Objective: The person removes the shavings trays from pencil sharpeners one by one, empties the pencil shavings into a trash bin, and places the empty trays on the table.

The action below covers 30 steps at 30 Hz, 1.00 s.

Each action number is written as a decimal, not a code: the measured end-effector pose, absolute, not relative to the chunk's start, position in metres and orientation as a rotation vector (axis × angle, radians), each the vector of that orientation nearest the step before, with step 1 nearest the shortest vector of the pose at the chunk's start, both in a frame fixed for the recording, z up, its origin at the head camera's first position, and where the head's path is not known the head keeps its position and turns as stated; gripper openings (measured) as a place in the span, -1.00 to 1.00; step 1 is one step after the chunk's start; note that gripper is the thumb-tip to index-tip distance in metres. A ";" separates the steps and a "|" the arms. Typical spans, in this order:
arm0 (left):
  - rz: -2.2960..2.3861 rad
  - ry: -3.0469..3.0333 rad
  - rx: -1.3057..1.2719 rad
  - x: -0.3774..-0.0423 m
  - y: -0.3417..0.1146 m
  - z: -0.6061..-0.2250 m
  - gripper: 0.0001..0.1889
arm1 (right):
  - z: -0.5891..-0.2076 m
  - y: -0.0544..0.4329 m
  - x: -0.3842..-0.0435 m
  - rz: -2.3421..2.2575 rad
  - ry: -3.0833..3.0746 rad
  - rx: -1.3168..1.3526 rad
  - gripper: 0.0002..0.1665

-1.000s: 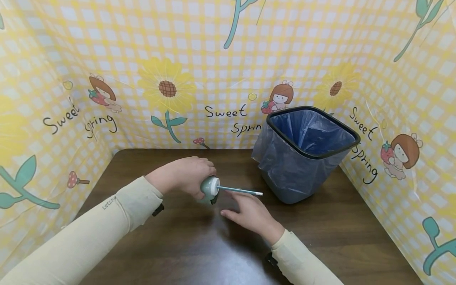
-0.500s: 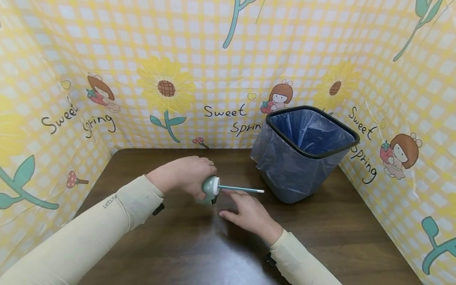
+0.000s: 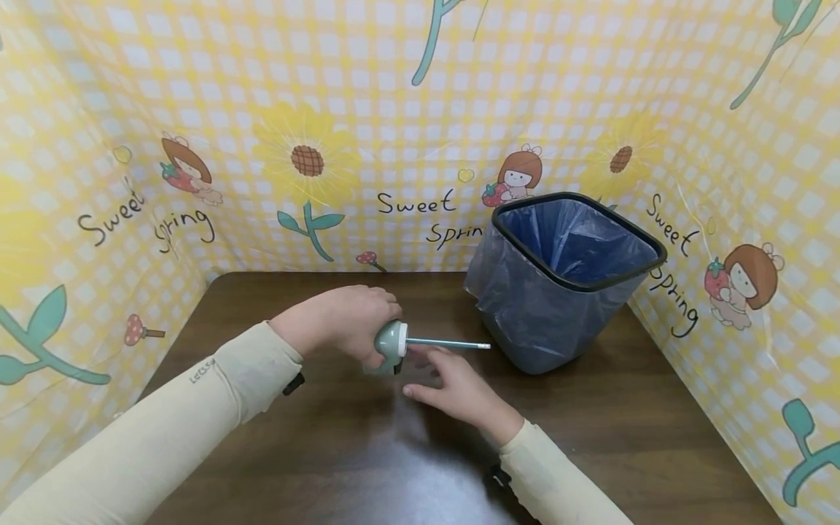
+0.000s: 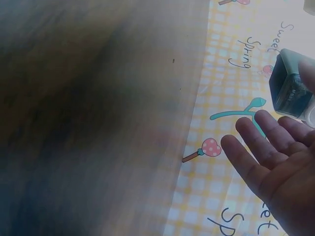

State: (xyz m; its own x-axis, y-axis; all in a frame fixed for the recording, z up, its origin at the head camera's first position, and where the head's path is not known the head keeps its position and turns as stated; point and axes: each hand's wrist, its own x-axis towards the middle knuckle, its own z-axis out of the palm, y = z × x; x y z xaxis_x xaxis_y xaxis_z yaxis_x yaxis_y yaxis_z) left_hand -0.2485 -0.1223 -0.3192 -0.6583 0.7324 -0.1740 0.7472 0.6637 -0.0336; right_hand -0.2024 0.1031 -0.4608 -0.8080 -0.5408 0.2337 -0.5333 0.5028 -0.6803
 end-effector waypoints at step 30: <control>-0.166 2.739 1.174 -0.244 -0.118 -0.315 -0.34 | -0.457 0.094 -0.208 -1.607 2.463 -0.812 -0.34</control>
State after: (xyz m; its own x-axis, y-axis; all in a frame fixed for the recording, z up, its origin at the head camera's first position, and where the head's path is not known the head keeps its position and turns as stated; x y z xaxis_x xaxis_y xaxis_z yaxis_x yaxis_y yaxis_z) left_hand -0.2438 -0.1177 -0.3152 -0.6802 0.7087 -0.1871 0.7261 0.6864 -0.0402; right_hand -0.2081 0.0939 -0.4574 -0.8545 -0.4767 0.2064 -0.3810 0.3051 -0.8728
